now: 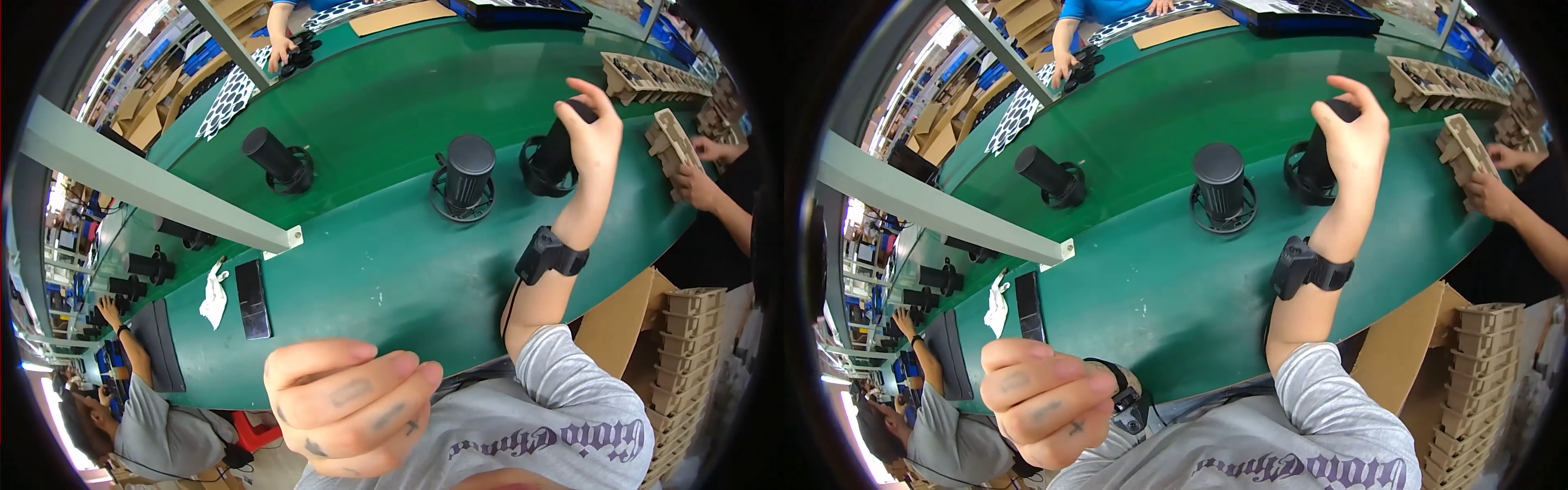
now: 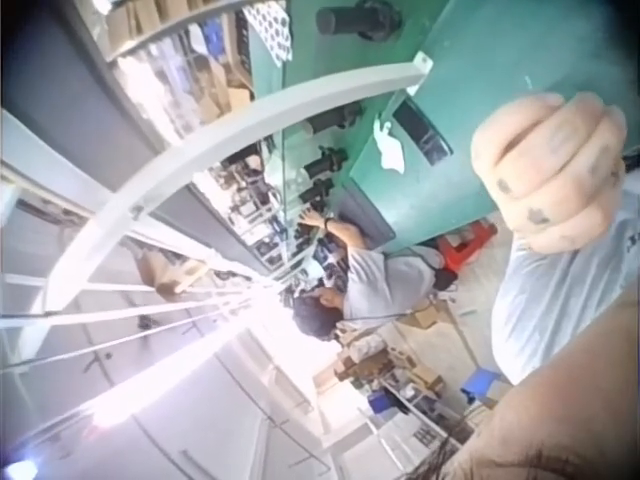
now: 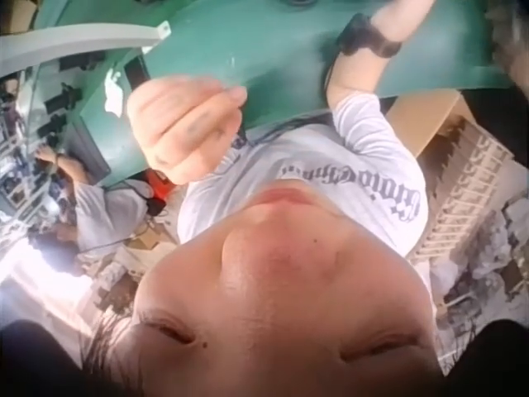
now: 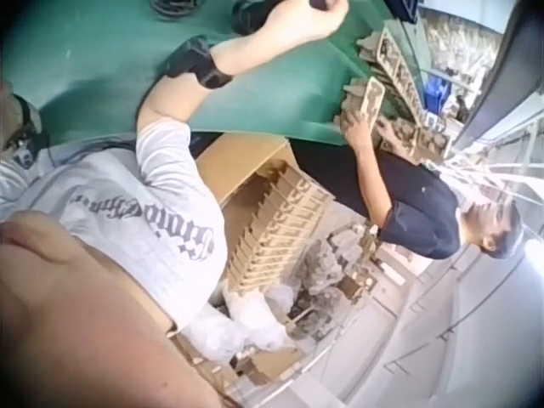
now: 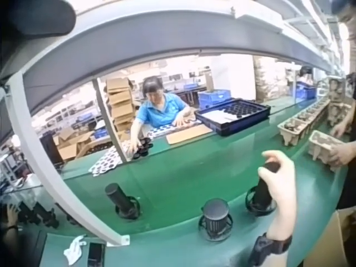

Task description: The person assembles microphones by fitting them into shock mounts and rotating them to secure the connection. They then pick up a small component, press it with their fingers, and continue assembling another microphone unit.

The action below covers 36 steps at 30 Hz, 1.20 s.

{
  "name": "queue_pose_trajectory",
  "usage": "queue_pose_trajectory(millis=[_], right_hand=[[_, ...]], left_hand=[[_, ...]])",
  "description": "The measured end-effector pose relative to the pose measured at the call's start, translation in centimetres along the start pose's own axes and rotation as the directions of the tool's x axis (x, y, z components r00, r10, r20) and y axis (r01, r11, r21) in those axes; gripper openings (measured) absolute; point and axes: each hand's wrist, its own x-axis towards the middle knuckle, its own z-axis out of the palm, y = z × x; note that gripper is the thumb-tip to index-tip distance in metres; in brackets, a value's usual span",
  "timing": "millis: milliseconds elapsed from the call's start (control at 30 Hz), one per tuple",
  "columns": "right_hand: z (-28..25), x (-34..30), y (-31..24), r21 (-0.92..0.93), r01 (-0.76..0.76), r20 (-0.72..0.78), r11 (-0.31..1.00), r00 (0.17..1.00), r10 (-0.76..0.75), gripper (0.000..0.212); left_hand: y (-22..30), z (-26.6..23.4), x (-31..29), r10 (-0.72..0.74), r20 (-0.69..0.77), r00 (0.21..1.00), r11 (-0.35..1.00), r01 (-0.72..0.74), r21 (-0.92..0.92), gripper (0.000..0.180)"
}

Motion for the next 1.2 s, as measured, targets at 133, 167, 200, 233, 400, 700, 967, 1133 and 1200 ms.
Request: queue_pose_trajectory(millis=[133,167,200,233,400,700,967,1133,1200], right_hand=[[0.6,0.5,2.2,-0.094,-0.033,0.233,0.995,0.971,0.054,0.04],[1.0,0.5,2.5,-0.135,-0.022,0.284,0.991,0.957,0.06,0.042],[1.2,0.5,2.1,-0.124,-0.023,0.318,0.992,0.946,0.062,0.045],[1.3,0.4,1.8,-0.164,-0.005,0.312,0.986,0.949,0.057,0.044],[0.9,-0.5,-3.3,0.002,0.231,-0.091,0.973,0.969,-0.23,0.029],[13.2,-11.9,-12.2,0.66,0.075,0.308,0.748,0.881,-0.36,0.02],[29.9,-9.3,-12.8,0.109,0.625,0.602,0.773,0.577,-0.552,0.056],[36.1,-9.4,-12.5,-0.105,0.833,0.795,0.543,0.398,-0.457,0.049],[37.4,-9.5,-12.6,0.128,0.855,0.784,0.502,0.223,-0.58,0.05]], left_hand=[[0.2,0.0,-0.2,0.029,-0.038,0.999,0.999,-0.029,-0.014,0.01],[0.2,0.0,-0.4,0.023,-0.032,0.999,1.0,-0.023,0.021,0.01],[0.3,-0.2,-0.3,0.005,-0.094,0.996,1.0,-0.004,0.012,0.013],[0.5,-0.3,-0.4,-0.013,-0.156,0.988,1.0,0.013,-0.001,0.016],[0.8,0.2,-0.6,0.01,-0.702,0.712,0.974,-0.167,-0.155,0.017],[2.2,-3.2,1.8,0.199,-0.963,0.183,0.878,-0.47,0.093,0.006],[3.5,-4.1,2.8,-0.088,-0.996,0.033,0.948,-0.304,-0.094,0.014],[2.7,-5.7,4.8,-0.314,-0.765,-0.562,0.916,-0.39,-0.089,0.03],[1.7,-6.2,4.5,-0.276,-0.776,-0.567,0.952,-0.274,-0.139,0.03]])
